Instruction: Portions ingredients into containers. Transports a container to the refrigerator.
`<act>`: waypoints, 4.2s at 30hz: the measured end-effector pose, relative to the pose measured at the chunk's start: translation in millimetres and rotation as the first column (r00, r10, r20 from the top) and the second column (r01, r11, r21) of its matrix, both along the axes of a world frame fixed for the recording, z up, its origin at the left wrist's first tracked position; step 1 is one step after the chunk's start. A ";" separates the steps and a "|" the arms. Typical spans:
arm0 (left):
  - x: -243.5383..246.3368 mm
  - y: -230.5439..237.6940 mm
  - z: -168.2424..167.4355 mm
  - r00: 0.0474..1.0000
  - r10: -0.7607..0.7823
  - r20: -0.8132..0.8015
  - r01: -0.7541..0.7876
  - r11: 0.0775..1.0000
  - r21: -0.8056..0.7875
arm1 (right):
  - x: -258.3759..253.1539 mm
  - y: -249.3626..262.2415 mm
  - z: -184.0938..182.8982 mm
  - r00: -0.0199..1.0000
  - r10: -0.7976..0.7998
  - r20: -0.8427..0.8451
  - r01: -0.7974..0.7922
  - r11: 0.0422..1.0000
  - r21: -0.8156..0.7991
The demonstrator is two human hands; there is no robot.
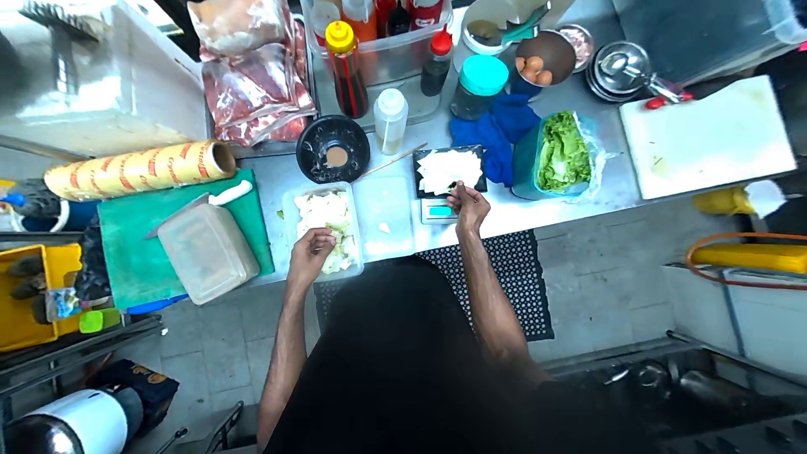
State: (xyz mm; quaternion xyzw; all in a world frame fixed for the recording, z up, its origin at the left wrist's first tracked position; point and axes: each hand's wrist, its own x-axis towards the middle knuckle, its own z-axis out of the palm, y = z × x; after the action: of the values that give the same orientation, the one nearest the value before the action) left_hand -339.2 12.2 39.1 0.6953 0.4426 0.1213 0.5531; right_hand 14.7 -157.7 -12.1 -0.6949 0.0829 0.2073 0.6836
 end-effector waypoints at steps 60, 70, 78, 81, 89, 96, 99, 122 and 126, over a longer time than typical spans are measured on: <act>12.3 3.1 12.6 0.716 -0.053 -0.696 0.322 0.910 0.262 | -69.0 3.5 74.7 0.812 0.577 0.087 -0.582 0.810 0.067; 9.7 24.4 29.4 0.918 -0.128 -0.375 0.189 0.973 0.131 | -98.3 4.3 74.6 0.675 0.724 0.142 -0.732 0.681 0.011; 21.6 11.4 36.6 0.991 -0.126 0.053 0.135 0.965 -0.224 | -154.3 43.4 62.3 0.278 0.960 -0.015 -0.956 0.278 0.097; 16.8 9.5 40.2 0.988 -0.135 0.072 0.148 0.960 -0.236 | -158.1 53.5 64.6 0.335 0.941 -0.049 -0.901 0.335 0.276; 25.1 -4.4 43.1 0.987 -0.021 0.161 0.046 0.988 -0.150 | -144.6 46.4 66.4 0.472 0.879 0.071 -0.874 0.456 0.166; 59.2 -18.8 40.0 0.990 -0.082 0.112 0.086 0.996 -0.035 | -140.0 41.7 66.2 0.476 0.864 0.162 -0.868 0.492 -0.073; 60.8 -21.3 41.8 0.984 -0.106 -0.145 0.136 0.967 0.215 | -133.1 36.3 71.0 0.436 0.828 0.353 -0.791 0.540 -0.288; 239.4 -34.3 66.8 0.959 -0.020 0.282 0.081 0.975 -0.205 | 197.9 11.1 13.6 0.317 0.916 0.247 -0.486 0.380 -0.787; 271.0 -27.6 59.5 0.959 -0.012 0.282 0.077 0.973 -0.220 | 200.0 3.4 2.5 0.344 0.889 0.302 -0.510 0.447 -0.735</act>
State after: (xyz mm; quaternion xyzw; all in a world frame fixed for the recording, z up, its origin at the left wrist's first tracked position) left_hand -68.2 -15.4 98.6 0.6128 0.3554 0.1540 0.6888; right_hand 214.7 -154.3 -9.6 -0.8325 -0.4344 0.2025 0.2780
